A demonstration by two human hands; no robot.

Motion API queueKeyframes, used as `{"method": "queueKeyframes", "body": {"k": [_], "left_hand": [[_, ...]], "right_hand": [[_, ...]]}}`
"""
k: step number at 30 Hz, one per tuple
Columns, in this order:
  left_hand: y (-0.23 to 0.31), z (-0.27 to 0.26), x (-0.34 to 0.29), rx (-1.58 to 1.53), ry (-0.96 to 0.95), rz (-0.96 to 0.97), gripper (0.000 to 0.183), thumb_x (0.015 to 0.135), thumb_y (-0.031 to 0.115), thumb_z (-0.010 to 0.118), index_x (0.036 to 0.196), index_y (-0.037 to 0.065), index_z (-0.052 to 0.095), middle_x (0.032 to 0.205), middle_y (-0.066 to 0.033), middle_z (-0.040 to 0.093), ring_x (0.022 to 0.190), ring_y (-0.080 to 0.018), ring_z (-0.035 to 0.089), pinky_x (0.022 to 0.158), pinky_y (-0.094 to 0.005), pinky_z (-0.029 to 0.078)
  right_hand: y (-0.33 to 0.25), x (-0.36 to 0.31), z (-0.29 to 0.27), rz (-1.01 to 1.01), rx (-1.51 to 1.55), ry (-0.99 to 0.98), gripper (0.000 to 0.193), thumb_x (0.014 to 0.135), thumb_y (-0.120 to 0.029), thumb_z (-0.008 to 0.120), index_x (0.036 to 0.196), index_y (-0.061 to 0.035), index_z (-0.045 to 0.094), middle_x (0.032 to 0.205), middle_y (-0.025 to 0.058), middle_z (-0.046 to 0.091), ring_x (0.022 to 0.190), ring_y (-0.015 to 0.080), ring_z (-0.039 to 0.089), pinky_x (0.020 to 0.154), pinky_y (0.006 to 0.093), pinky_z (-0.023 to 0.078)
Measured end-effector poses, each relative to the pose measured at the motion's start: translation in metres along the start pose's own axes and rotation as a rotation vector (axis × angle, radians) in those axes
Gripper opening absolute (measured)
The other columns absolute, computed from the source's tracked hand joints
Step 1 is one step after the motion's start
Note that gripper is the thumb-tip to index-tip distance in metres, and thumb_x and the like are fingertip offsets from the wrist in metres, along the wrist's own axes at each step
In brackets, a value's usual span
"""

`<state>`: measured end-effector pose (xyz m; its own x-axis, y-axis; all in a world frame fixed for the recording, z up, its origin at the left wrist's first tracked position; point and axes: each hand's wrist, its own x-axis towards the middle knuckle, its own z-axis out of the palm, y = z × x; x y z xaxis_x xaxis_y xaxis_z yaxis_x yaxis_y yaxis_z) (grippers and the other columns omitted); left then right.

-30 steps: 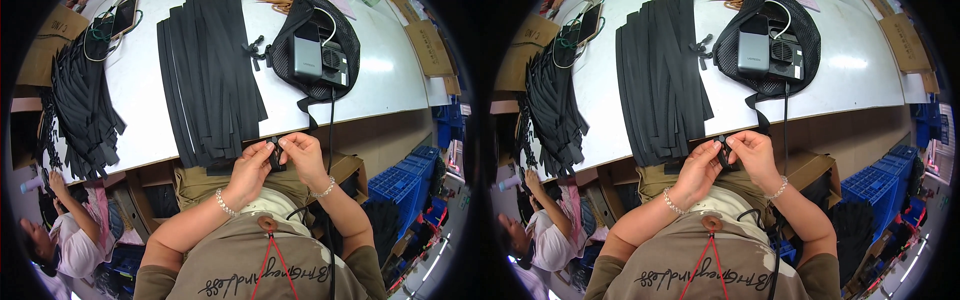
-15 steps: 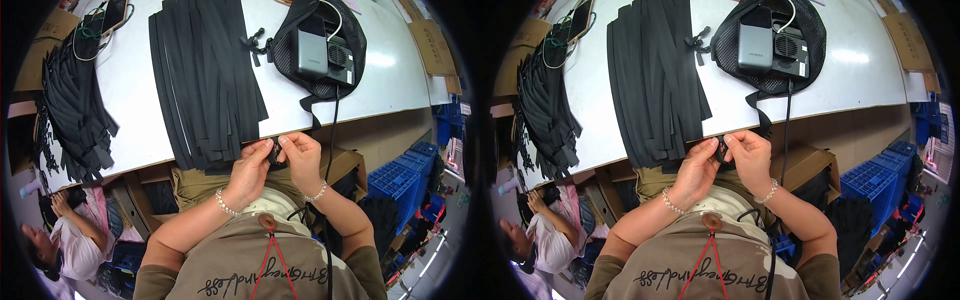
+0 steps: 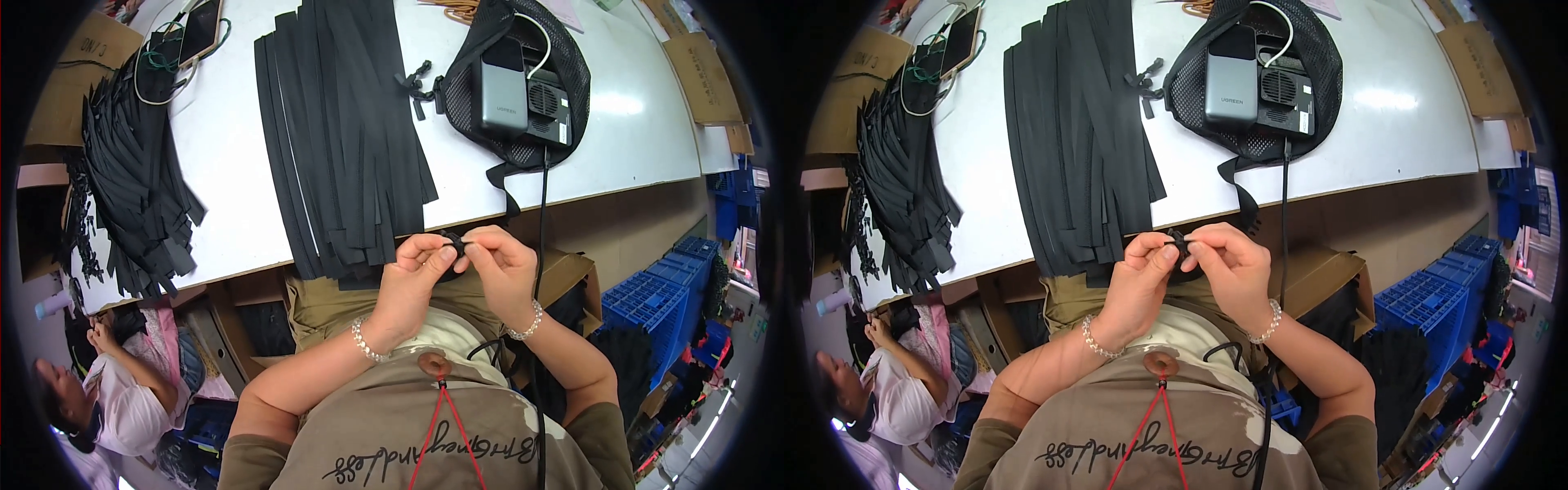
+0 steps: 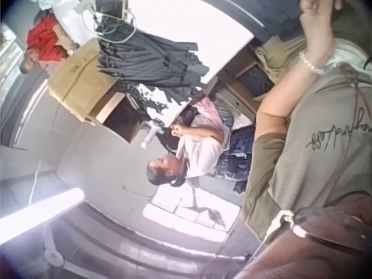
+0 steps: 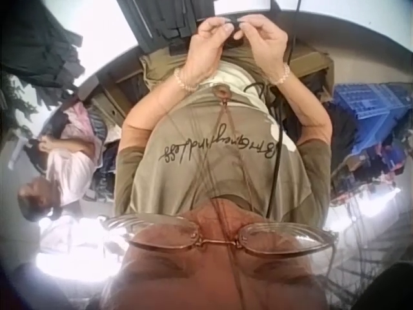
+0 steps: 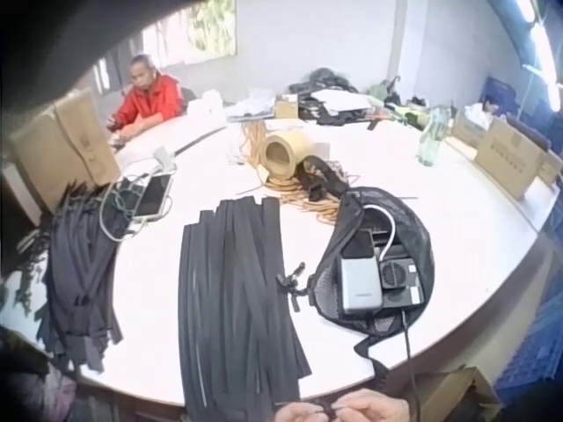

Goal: Assembling plastic buckles onto black straps.

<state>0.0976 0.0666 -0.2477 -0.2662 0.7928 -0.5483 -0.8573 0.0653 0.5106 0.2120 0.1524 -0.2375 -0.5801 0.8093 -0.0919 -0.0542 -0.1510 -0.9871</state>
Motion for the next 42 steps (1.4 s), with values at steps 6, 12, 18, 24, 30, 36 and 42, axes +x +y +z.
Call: {"method": "queueKeyframes", "body": {"k": [6, 12, 18, 24, 30, 36, 42], "left_hand": [[0.004, -0.001, -0.002, 0.089, -0.247, 0.193, 0.009, 0.086, 0.002, 0.060, 0.095, 0.001, 0.057, 0.096, -0.0065, 0.062, 0.088, -0.0126, 0.060, 0.083, -0.0256, 0.049], [0.003, -0.003, -0.001, 0.110, -0.287, 0.188, 0.012, 0.085, 0.001, 0.061, 0.097, 0.001, 0.058, 0.100, -0.0069, 0.061, 0.090, -0.0123, 0.059, 0.084, -0.0257, 0.049], [0.014, 0.003, -0.005, 0.282, -0.237, 0.262, 0.017, 0.084, 0.002, 0.063, 0.101, 0.001, 0.061, 0.100, -0.0036, 0.059, 0.088, -0.0075, 0.056, 0.079, -0.0218, 0.047], [0.015, 0.002, -0.007, 0.420, -0.199, 0.305, 0.021, 0.085, 0.004, 0.063, 0.107, 0.003, 0.065, 0.089, -0.0001, 0.060, 0.077, -0.0033, 0.053, 0.069, -0.0171, 0.044], [0.011, 0.009, -0.014, 0.151, -0.078, 0.143, 0.022, 0.088, 0.009, 0.061, 0.109, 0.004, 0.064, 0.080, 0.0019, 0.060, 0.074, -0.0031, 0.052, 0.063, -0.0165, 0.042], [0.011, 0.012, -0.016, 0.033, -0.110, 0.108, 0.023, 0.089, 0.010, 0.059, 0.111, 0.003, 0.061, 0.084, 0.0009, 0.060, 0.075, -0.0043, 0.052, 0.061, -0.0168, 0.041], [0.014, 0.010, -0.015, -0.105, -0.072, 0.047, 0.024, 0.090, 0.009, 0.058, 0.112, 0.000, 0.059, 0.087, -0.0015, 0.060, 0.076, -0.0085, 0.053, 0.067, -0.0209, 0.045]], "right_hand": [[-0.015, -0.005, -0.003, -0.231, -0.129, -0.080, 0.013, 0.083, 0.009, 0.056, 0.094, 0.0051, 0.061, 0.097, 0.0140, 0.059, 0.079, 0.0168, 0.063, 0.069, 0.0255, 0.054], [-0.018, -0.007, -0.004, -0.304, -0.177, -0.079, 0.013, 0.081, 0.010, 0.058, 0.093, 0.0052, 0.061, 0.095, 0.0137, 0.060, 0.078, 0.0157, 0.062, 0.068, 0.0248, 0.053], [-0.033, -0.011, -0.002, 0.053, -0.069, -0.081, 0.003, 0.083, 0.005, 0.059, 0.087, 0.0042, 0.059, 0.085, 0.0094, 0.060, 0.069, 0.0107, 0.059, 0.059, 0.0220, 0.049], [-0.051, 0.006, -0.001, -0.135, -0.517, -0.241, 0.008, 0.085, -0.002, 0.060, 0.081, 0.0031, 0.055, 0.072, 0.0021, 0.057, 0.060, 0.0054, 0.055, 0.050, 0.0198, 0.043], [-0.062, 0.015, -0.006, 0.219, -0.333, -0.370, 0.010, 0.085, -0.002, 0.058, 0.076, 0.0006, 0.054, 0.059, 0.0015, 0.054, 0.048, 0.0056, 0.052, 0.042, 0.0213, 0.039], [-0.068, 0.016, -0.002, 0.245, -0.359, -0.427, 0.012, 0.086, -0.001, 0.056, 0.075, 0.0013, 0.052, 0.058, 0.0028, 0.054, 0.049, 0.0078, 0.057, 0.042, 0.0204, 0.040], [-0.065, 0.021, 0.003, 0.268, -0.360, -0.387, 0.011, 0.087, -0.001, 0.056, 0.078, 0.0029, 0.051, 0.067, 0.0041, 0.057, 0.055, 0.0106, 0.061, 0.046, 0.0198, 0.044]]}}
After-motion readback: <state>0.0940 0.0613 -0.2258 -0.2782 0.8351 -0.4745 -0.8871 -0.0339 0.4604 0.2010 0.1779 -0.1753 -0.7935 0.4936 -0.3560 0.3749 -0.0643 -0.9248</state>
